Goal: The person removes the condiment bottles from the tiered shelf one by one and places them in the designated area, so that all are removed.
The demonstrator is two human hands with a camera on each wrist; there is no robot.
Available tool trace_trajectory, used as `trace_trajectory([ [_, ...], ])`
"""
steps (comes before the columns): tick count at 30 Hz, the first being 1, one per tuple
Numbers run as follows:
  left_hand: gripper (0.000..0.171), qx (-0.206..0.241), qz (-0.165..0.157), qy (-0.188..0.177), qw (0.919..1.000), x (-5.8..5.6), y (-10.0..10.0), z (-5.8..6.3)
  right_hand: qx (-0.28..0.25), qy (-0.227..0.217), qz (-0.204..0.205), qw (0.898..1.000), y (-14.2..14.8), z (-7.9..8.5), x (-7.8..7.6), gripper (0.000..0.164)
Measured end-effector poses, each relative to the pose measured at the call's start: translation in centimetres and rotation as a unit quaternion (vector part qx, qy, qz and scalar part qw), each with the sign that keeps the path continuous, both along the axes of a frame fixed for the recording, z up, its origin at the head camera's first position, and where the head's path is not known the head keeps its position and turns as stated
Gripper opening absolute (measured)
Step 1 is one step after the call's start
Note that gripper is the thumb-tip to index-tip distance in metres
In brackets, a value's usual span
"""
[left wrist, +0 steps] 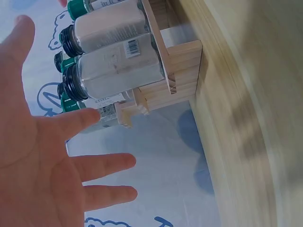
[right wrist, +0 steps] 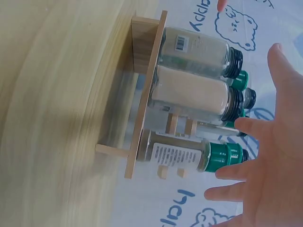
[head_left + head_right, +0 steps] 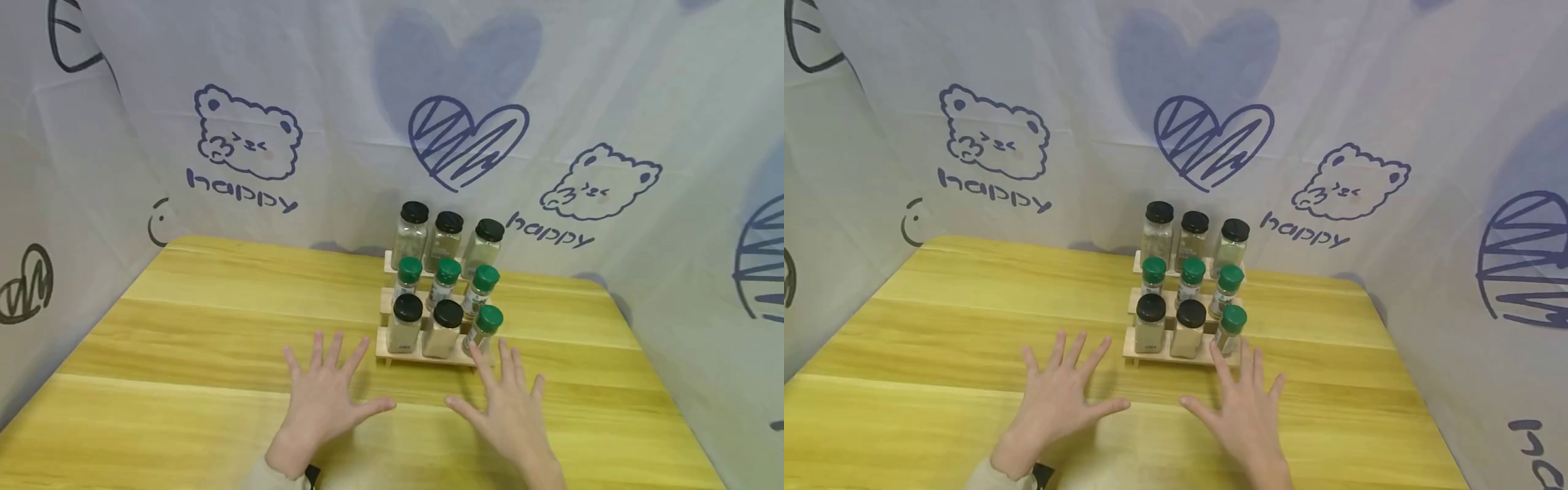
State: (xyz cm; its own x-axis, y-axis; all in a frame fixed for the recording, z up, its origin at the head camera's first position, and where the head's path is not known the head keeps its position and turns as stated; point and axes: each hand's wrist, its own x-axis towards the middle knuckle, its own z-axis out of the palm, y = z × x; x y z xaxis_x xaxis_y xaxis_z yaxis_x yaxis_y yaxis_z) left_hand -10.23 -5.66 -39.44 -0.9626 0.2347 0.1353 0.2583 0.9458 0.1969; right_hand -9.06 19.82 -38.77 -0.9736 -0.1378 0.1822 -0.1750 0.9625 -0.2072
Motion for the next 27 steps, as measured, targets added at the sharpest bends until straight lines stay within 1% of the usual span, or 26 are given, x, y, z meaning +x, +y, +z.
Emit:
trace_trajectory([
  [3, 0.093, 0.009, 0.005, 0.006, 0.9999, -0.2, 0.0, -0.1, -0.014, 0.003, 0.000, 1.000, 0.3, 0.0, -0.1, 0.077],
  [7, 0.090, 0.020, 0.007, 0.012, 0.9997, -0.5, 0.0, -0.4, -0.031, 0.019, -0.001, 0.999, 0.7, 0.0, -0.3, 0.072],
  [11, 0.086, 0.048, 0.000, 0.023, 0.9986, -0.8, 0.0, -0.5, -0.046, 0.046, -0.003, 0.998, 1.2, -0.1, -0.6, 0.067],
  [15, 0.083, 0.077, -0.008, 0.035, 0.9964, -1.2, 0.0, -0.5, -0.072, 0.073, -0.005, 0.995, 1.7, -0.2, -1.0, 0.060],
  [19, 0.075, 0.100, -0.019, 0.059, 0.9930, -1.4, 0.1, -0.5, -0.121, 0.089, -0.010, 0.989, 2.2, -0.5, -1.5, 0.049],
  [22, 0.068, 0.112, -0.033, 0.088, 0.9892, -1.5, 0.2, -0.7, -0.160, 0.094, -0.018, 0.982, 2.6, -0.8, -1.8, 0.043],
  [26, 0.056, 0.130, -0.039, 0.122, 0.9832, -1.7, 0.2, -0.9, -0.207, 0.100, -0.025, 0.973, 3.0, -1.2, -2.4, 0.040],
  [27, 0.052, 0.137, -0.037, 0.125, 0.9819, -1.8, 0.2, -0.9, -0.217, 0.101, -0.025, 0.971, 3.1, -1.2, -2.5, 0.039],
])
